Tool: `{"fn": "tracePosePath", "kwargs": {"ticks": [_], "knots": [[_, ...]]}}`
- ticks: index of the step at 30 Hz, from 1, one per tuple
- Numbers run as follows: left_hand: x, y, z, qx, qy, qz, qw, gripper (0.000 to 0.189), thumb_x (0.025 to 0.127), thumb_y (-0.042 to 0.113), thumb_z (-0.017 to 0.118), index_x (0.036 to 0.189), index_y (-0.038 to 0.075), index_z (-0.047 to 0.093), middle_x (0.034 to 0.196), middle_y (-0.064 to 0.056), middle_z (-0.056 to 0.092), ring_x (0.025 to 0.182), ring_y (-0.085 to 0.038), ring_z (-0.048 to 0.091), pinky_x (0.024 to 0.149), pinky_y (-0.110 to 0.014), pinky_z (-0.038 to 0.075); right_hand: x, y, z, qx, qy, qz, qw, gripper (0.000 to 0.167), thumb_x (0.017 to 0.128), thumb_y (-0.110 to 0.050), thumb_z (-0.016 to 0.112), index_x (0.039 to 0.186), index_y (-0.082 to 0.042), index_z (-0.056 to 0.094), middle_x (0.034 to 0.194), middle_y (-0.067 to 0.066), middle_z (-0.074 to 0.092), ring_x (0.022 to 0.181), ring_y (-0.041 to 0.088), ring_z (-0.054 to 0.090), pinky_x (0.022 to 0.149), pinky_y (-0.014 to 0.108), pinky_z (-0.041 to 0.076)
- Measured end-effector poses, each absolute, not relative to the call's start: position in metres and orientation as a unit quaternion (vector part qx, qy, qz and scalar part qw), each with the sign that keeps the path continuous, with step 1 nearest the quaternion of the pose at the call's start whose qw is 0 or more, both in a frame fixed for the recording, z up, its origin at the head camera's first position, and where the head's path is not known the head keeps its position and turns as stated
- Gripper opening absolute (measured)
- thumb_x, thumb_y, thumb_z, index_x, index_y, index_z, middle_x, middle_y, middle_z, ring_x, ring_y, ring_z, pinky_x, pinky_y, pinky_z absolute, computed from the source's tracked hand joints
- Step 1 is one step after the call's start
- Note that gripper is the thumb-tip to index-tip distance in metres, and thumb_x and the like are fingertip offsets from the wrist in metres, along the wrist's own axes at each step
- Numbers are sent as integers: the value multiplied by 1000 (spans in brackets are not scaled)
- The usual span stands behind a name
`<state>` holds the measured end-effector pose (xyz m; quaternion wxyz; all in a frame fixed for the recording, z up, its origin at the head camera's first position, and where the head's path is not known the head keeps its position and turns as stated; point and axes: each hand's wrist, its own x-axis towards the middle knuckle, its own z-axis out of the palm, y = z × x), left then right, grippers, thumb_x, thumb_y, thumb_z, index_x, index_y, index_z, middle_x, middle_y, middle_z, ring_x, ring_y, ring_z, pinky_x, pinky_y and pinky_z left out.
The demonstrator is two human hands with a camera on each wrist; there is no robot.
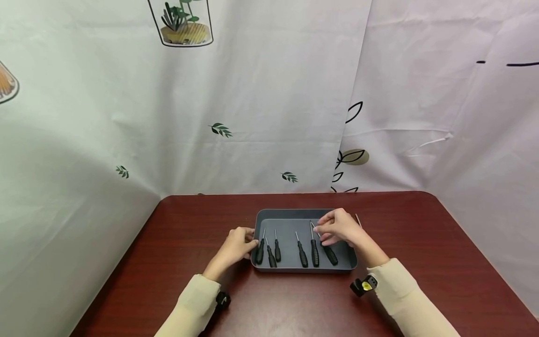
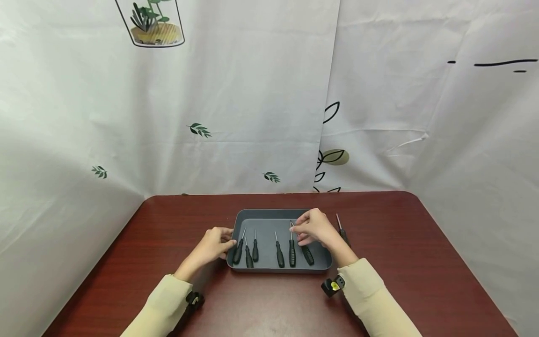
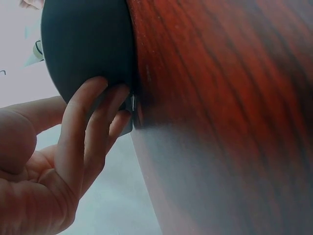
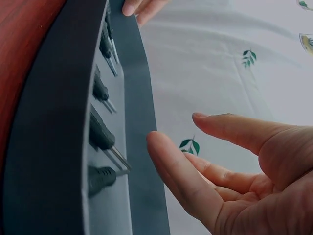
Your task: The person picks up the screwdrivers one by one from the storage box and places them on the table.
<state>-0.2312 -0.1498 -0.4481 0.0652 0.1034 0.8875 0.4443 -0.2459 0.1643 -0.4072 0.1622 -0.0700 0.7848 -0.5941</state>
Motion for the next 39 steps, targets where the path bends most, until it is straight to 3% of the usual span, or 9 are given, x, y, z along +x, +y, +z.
{"fn": "tracePosePath", "kwargs": {"ticks": [9,21,29,39], "knots": [[-232,-149,-450,95,883,455,71,40,93,-4,65,129,-18,55,102,-25,69,75,-26,72,53,-32,61,-246,149,-411,-90,786,-589,166,36,89,1,72,115,22,58,97,31,68,71,31,71,64,41,63],[-230,-149,-449,97,882,455,75,42,93,-4,66,131,-18,54,103,-25,68,77,-27,71,54,-33,61,-244,127,-416,-83,785,-589,176,33,87,3,73,112,21,60,94,28,68,75,34,72,64,40,63],[-230,-149,-449,99,881,457,72,41,93,-4,66,130,-18,54,103,-25,68,78,-28,71,53,-33,61,-242,116,-419,-87,796,-575,167,33,87,0,75,111,19,61,88,18,68,79,39,71,62,39,63],[-230,-151,-450,105,879,459,72,42,93,-5,66,130,-19,54,102,-24,69,74,-27,71,54,-33,61,-242,98,-425,-85,821,-546,146,33,83,0,79,109,14,64,75,14,63,65,28,70,56,37,62]]}}
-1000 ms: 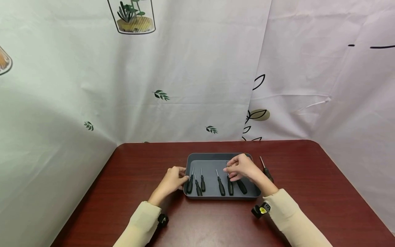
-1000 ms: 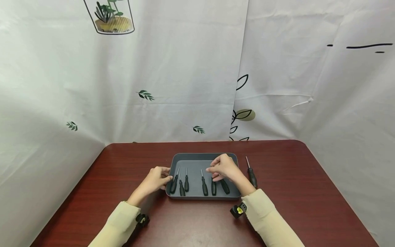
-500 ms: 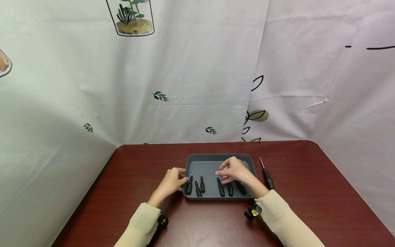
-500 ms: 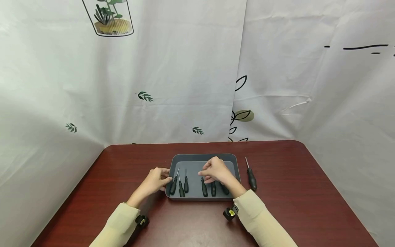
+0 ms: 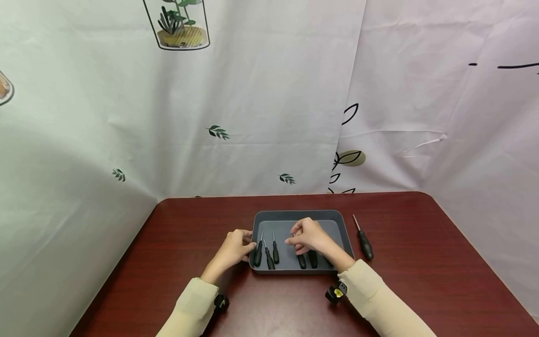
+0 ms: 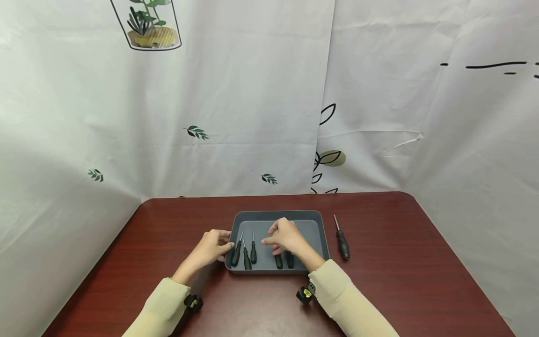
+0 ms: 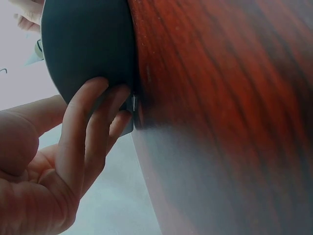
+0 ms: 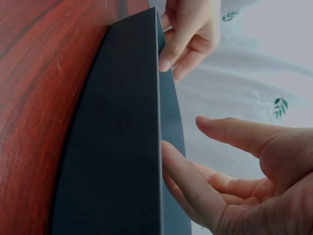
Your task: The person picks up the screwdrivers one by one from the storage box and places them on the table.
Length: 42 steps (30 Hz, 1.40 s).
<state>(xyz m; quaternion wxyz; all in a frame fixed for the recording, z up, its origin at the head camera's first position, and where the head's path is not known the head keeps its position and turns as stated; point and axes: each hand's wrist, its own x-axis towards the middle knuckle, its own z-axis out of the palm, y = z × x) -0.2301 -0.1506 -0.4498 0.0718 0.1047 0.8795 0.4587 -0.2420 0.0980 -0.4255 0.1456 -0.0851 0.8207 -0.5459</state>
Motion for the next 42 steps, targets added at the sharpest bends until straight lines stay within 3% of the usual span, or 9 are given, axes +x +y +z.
{"fn": "tracePosePath", "kwargs": {"ticks": [9,16,26,33,42], "knots": [[-230,-151,-450,102,880,458,67,41,92,-5,66,129,-19,54,101,-24,69,76,-27,71,53,-33,61,-239,82,-428,-89,815,-553,149,30,83,3,78,105,15,62,72,13,61,60,25,68,57,37,62],[-230,-150,-451,100,876,466,67,40,92,-5,66,128,-19,55,100,-24,69,73,-27,71,53,-33,61,-240,71,-430,-85,820,-542,165,32,84,0,79,106,15,61,76,20,64,56,26,69,55,37,62],[-230,-151,-450,102,882,455,66,40,93,-4,66,129,-18,55,100,-23,69,78,-27,71,53,-33,61,-242,60,-432,-82,831,-523,171,26,84,-2,79,100,12,63,77,17,63,56,26,68,52,35,61],[-231,-150,-450,103,883,453,66,40,93,-3,66,129,-17,56,100,-23,70,76,-26,71,53,-32,60,-245,56,-437,-90,844,-502,166,16,83,-1,80,80,6,65,72,19,66,54,26,68,51,34,60],[-232,-150,-450,100,883,454,68,40,93,-3,66,130,-16,56,101,-23,69,75,-25,71,53,-32,61,-245,50,-440,-101,867,-463,153,26,81,-2,82,66,3,61,64,20,65,51,28,68,48,33,59]]}}
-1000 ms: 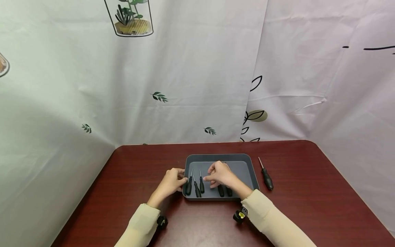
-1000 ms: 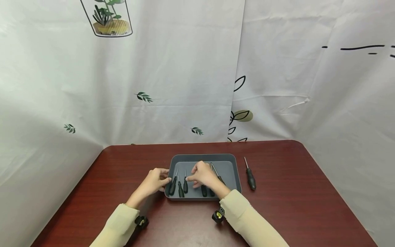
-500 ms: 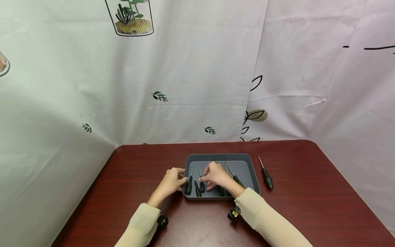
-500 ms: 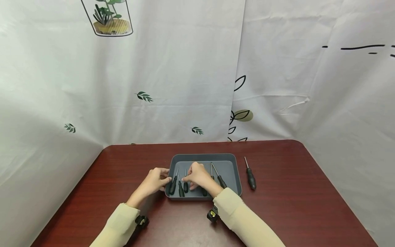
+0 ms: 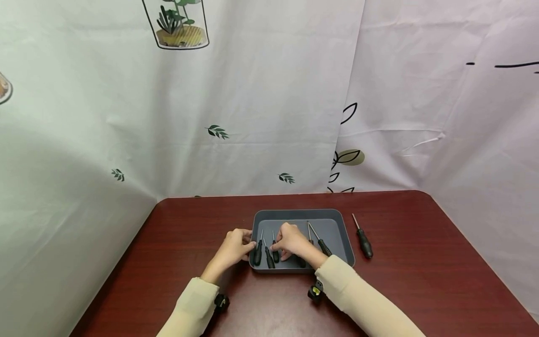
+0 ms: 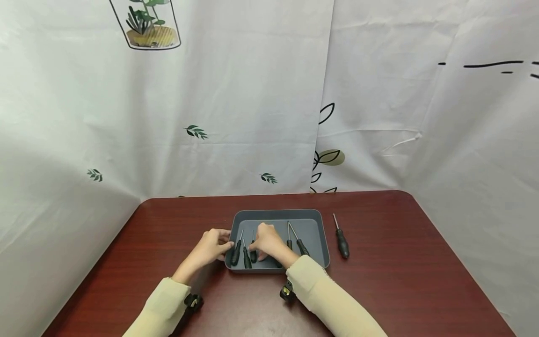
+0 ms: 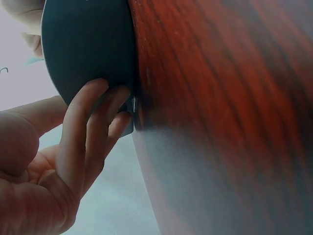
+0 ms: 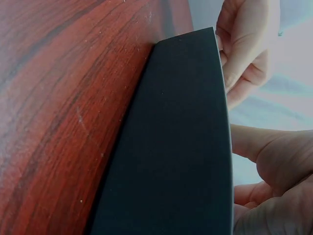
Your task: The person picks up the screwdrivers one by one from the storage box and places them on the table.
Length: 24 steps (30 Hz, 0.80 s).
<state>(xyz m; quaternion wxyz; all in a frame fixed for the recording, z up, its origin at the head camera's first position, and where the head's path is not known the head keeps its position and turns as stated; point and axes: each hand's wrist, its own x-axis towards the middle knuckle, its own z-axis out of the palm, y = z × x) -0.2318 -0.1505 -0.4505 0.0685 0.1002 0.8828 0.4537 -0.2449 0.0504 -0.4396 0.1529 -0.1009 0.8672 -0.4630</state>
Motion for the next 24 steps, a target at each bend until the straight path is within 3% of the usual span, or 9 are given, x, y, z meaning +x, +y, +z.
{"fn": "tracePosePath", "kwargs": {"ticks": [6,11,20,24], "knots": [[-232,-151,-452,101,884,452,65,40,93,-3,66,129,-17,56,100,-22,70,73,-24,71,53,-32,60,-244,45,-441,-116,883,-433,138,37,81,-2,82,58,-3,52,57,20,63,47,27,66,45,32,58],[-231,-150,-451,102,883,453,62,39,92,-4,67,128,-17,57,99,-22,70,75,-25,71,53,-32,60,-243,40,-442,-115,891,-419,135,41,81,1,81,60,-5,47,53,15,57,47,28,65,44,31,57],[-230,-150,-449,101,882,455,66,39,93,-3,66,129,-17,56,101,-22,70,76,-26,72,53,-32,61,-244,39,-442,-119,896,-409,124,37,80,4,79,62,-4,47,51,12,55,45,28,65,44,30,56],[-229,-150,-449,100,884,453,65,40,93,-3,66,130,-16,56,101,-22,70,75,-25,71,53,-32,61,-245,42,-441,-133,892,-416,119,45,80,5,77,53,-9,43,46,11,52,44,28,64,43,30,56]]}}
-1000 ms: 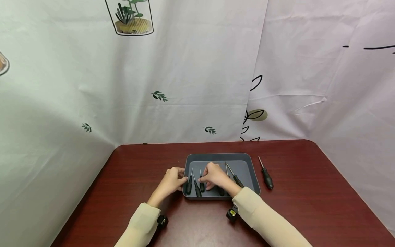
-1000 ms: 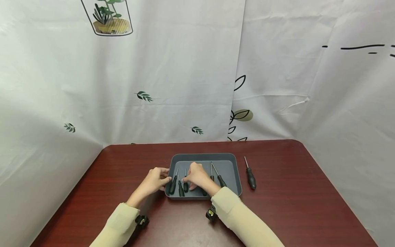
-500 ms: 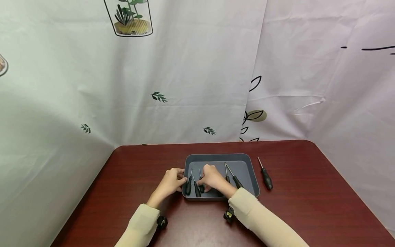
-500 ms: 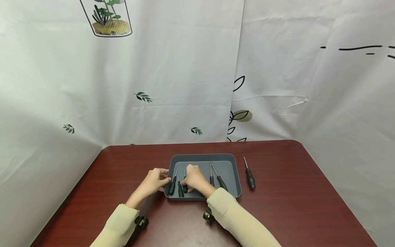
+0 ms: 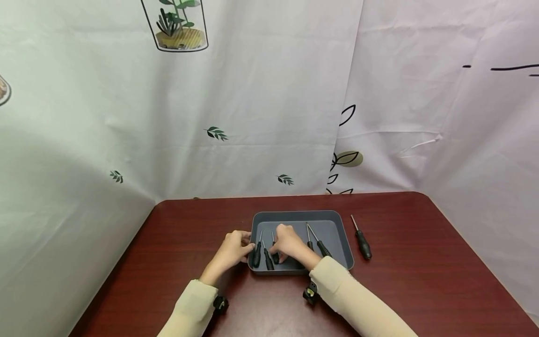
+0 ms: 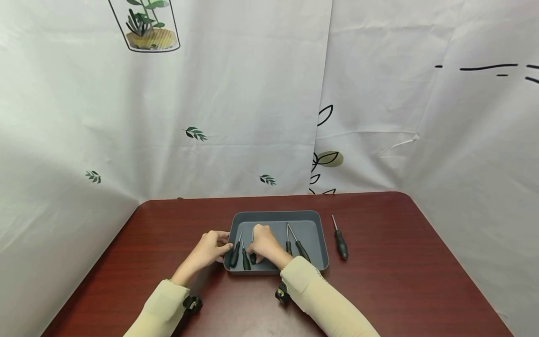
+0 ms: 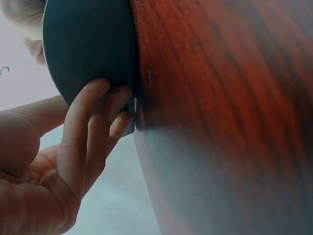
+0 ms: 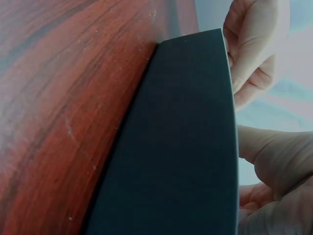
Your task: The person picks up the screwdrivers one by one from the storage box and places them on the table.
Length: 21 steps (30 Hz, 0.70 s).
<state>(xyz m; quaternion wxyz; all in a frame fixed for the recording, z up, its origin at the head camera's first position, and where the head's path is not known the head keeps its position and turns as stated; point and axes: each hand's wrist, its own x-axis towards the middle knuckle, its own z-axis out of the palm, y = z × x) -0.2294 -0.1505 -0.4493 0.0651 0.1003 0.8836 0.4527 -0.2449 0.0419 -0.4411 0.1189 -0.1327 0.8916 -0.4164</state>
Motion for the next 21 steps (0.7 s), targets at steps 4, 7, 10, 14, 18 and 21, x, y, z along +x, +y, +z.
{"fn": "tracePosePath", "kwargs": {"ticks": [4,7,10,14,18,21], "knots": [[-229,-151,-449,104,884,451,65,41,93,-3,66,130,-17,56,101,-23,70,75,-25,71,53,-33,61,-246,46,-439,-124,886,-427,127,48,78,6,76,50,-11,42,45,13,54,44,30,65,43,33,57],[-229,-151,-449,104,883,453,65,41,93,-3,66,130,-17,55,101,-23,69,76,-26,71,53,-33,61,-247,49,-436,-111,882,-436,137,37,77,6,77,54,-7,51,51,16,59,44,30,65,45,34,58],[-229,-151,-449,102,883,453,64,41,93,-4,66,130,-17,55,102,-23,69,77,-26,71,53,-33,61,-248,51,-434,-98,878,-444,148,24,77,6,76,62,-1,59,54,17,62,44,28,65,46,35,59],[-229,-151,-450,102,884,452,62,41,92,-4,67,130,-18,55,103,-24,69,78,-27,71,53,-33,61,-249,53,-433,-80,872,-454,166,12,77,6,75,70,3,65,57,17,64,46,26,66,49,34,60],[-229,-151,-450,102,885,450,63,42,93,-4,66,130,-18,54,103,-25,69,75,-26,71,53,-33,60,-250,57,-434,-66,851,-485,191,9,78,8,74,84,8,68,62,20,65,51,29,68,51,36,61],[-229,-151,-450,100,885,451,63,42,93,-4,66,130,-18,54,103,-25,68,74,-26,71,53,-33,60,-251,59,-434,-59,834,-509,205,17,79,10,74,94,12,67,67,22,65,54,29,68,52,37,61]]}}
